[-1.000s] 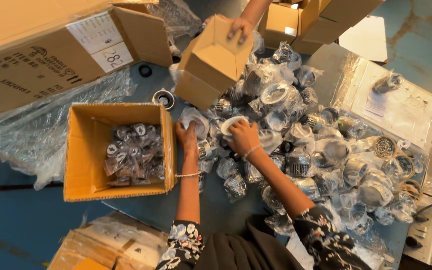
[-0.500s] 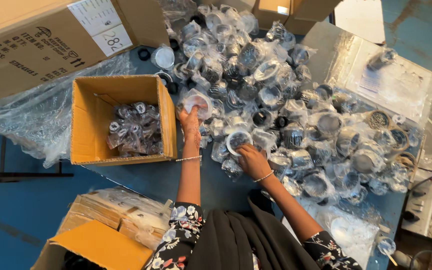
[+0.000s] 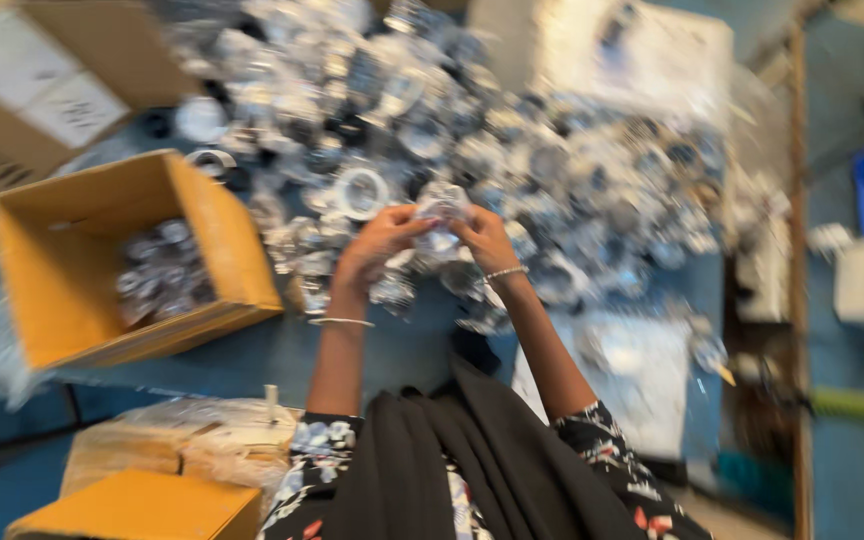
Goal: The person picks up small plastic-wrapped items from a large pile on a table and places them into a cardboard box. The person handles the items one by one or in small groups, moving them from the table into the box.
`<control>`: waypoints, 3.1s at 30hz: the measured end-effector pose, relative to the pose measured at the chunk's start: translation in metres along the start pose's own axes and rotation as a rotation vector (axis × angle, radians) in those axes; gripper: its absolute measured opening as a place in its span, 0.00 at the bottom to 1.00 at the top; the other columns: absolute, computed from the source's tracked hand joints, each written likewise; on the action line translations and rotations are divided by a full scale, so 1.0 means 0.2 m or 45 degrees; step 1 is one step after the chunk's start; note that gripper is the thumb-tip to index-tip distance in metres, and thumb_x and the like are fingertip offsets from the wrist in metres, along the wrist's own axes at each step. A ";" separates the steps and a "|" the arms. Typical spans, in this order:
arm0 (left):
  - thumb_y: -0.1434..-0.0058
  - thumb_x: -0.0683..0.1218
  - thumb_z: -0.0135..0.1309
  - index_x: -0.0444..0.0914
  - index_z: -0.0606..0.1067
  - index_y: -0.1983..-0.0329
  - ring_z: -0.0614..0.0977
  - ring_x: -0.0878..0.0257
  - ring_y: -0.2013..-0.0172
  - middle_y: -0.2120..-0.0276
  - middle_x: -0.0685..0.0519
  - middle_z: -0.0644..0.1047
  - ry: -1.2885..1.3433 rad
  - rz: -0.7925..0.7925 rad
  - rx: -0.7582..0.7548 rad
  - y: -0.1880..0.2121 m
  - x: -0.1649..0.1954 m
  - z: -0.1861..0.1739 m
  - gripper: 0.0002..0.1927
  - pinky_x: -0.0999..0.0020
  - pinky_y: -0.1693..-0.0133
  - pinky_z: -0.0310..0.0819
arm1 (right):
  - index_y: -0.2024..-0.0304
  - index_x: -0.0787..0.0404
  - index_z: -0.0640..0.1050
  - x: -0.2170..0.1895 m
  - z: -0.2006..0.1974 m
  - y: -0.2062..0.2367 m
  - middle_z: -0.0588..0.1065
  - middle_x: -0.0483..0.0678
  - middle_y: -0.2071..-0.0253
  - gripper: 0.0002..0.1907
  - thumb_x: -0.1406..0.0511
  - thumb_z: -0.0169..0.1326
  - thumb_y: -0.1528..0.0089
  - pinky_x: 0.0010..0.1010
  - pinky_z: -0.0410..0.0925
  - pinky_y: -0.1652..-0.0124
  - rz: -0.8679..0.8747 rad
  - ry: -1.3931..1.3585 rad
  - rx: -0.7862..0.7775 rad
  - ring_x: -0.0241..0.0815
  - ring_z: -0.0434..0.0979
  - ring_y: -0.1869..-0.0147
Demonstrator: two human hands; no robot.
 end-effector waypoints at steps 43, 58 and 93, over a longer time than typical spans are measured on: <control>0.32 0.49 0.55 0.28 0.72 0.41 0.78 0.60 0.44 0.44 0.45 0.76 0.520 -0.436 -0.461 0.25 -0.71 1.19 0.23 0.62 0.39 0.70 | 0.52 0.66 0.78 0.45 -0.67 1.33 0.78 0.43 0.61 0.13 0.66 0.63 0.36 0.24 0.69 0.58 0.350 -0.646 0.583 0.31 0.76 0.57; 0.33 0.49 0.52 0.41 0.66 0.29 0.81 0.56 0.55 0.55 0.50 0.77 -1.167 0.791 -1.441 1.08 0.90 1.99 0.29 0.60 0.55 0.74 | 0.48 0.63 0.73 0.48 -1.04 1.38 0.73 0.62 0.50 0.30 0.65 0.67 0.52 0.51 0.68 0.53 0.369 1.000 1.272 0.67 0.73 0.46; 0.28 0.45 0.54 0.32 0.76 0.59 0.81 0.59 0.60 0.59 0.45 0.79 -0.579 1.054 0.484 0.79 0.66 0.38 0.10 0.69 0.54 0.74 | 0.55 0.62 0.80 0.09 0.50 0.18 0.75 0.51 0.59 0.16 0.64 0.59 0.45 0.56 0.52 0.35 -0.960 1.640 -0.230 0.52 0.75 0.47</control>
Point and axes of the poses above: each hand's wrist, its own y-axis away from the middle knuckle, its own z-axis out of the palm, x = y × z, the point moved 2 cm from there along -y, towards the middle knuckle
